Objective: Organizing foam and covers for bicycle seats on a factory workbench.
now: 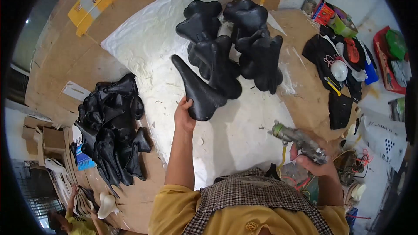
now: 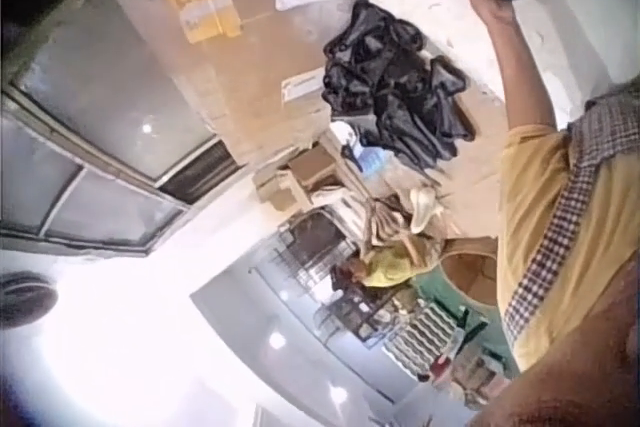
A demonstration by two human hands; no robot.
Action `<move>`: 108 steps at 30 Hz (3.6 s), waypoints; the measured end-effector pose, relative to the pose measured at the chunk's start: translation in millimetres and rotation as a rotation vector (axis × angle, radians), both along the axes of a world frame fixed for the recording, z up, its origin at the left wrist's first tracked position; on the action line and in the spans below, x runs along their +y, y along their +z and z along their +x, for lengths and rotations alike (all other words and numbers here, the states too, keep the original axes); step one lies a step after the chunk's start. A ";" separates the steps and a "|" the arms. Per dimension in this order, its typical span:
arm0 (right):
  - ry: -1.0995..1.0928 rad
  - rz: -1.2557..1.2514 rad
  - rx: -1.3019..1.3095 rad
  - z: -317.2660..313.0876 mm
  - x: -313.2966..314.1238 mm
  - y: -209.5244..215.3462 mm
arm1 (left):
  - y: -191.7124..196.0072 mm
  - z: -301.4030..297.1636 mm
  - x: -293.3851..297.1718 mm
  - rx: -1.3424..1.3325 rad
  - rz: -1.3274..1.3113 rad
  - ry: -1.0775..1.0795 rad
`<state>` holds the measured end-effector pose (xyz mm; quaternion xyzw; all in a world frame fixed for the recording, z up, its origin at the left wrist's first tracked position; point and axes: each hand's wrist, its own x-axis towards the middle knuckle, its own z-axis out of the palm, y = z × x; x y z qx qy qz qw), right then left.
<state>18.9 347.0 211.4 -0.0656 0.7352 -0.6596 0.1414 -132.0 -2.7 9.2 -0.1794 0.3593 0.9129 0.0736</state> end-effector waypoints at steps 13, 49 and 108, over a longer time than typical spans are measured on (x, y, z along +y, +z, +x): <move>-0.267 0.256 -0.208 48.9 30.3 -15.8 | -49.1 32.6 -15.9 -0.357 -0.610 -0.251; -0.273 -0.047 0.147 6.0 30.7 9.0 | 6.9 11.4 -78.9 0.292 -0.299 0.188; -0.152 0.135 -0.025 -21.8 27.3 -18.0 | -5.8 -63.9 94.4 0.338 -0.470 -0.100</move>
